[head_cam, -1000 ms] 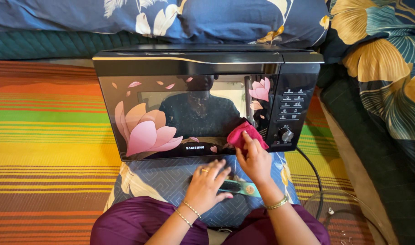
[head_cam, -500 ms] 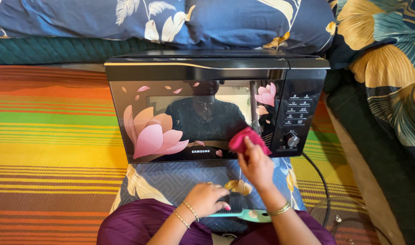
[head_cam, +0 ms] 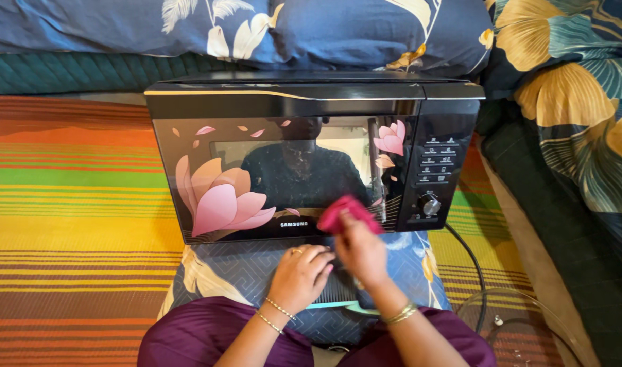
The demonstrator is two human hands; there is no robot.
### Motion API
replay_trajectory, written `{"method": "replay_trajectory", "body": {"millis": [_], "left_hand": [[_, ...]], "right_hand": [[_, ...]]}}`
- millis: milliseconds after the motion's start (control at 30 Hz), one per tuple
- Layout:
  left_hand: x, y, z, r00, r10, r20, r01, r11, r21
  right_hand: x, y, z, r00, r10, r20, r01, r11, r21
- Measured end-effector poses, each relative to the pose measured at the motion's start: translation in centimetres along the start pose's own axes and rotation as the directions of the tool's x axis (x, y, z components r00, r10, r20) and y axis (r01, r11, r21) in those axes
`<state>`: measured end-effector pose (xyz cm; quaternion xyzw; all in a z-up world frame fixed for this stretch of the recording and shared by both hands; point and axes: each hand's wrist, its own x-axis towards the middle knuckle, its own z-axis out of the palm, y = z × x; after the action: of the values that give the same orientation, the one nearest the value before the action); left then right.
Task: The person cleans the interior and exterior of a microwave oven. They use a brush to scrub the inside surfaces and a cloth to wipe the exterior door and control panel.
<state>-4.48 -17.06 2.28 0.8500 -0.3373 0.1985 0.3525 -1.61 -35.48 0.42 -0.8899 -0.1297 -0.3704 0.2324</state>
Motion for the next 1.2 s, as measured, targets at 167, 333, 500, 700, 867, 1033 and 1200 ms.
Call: {"method": "replay_trajectory", "body": {"millis": [167,333,500,700,867,1033,1200], "left_hand": [[0.2,-0.6,-0.9,0.991,-0.044,-0.126,0.055,0.995,0.078],[0.2,-1.4,-0.8,0.960,-0.216,-0.181,0.262,0.921,0.287],[-0.5,-2.8,1.2,0.924,-0.366,-0.107,0.377,0.834,0.404],[-1.1,-3.7,2.3,0.923,-0.380,-0.059,0.358,0.793,0.493],[-1.2,-3.8,2.3,0.923,-0.384,-0.036,0.353,0.804,0.479],[-1.2,-4.0,2.9,0.925,-0.378,-0.045,0.353,0.808,0.472],[-1.6,-4.4,3.5,0.924,-0.378,-0.051,0.353,0.796,0.491]], "right_hand": [[0.9,0.1,-0.8,0.996,-0.068,0.053,0.071,0.996,-0.056],[2.2,6.0,-3.3,0.921,0.361,-0.144,-0.342,0.929,0.142],[0.3,3.5,-0.8,0.957,0.237,-0.168,-0.216,0.967,0.138],[0.4,-1.2,0.0,0.988,-0.060,0.140,0.068,0.996,-0.050],[2.9,4.5,-3.6,0.922,0.366,-0.127,-0.372,0.928,-0.031],[0.9,4.3,-3.0,0.899,0.426,-0.107,-0.426,0.904,0.016],[-1.0,-0.2,0.4,0.995,0.056,0.081,-0.057,0.998,0.005]]}}
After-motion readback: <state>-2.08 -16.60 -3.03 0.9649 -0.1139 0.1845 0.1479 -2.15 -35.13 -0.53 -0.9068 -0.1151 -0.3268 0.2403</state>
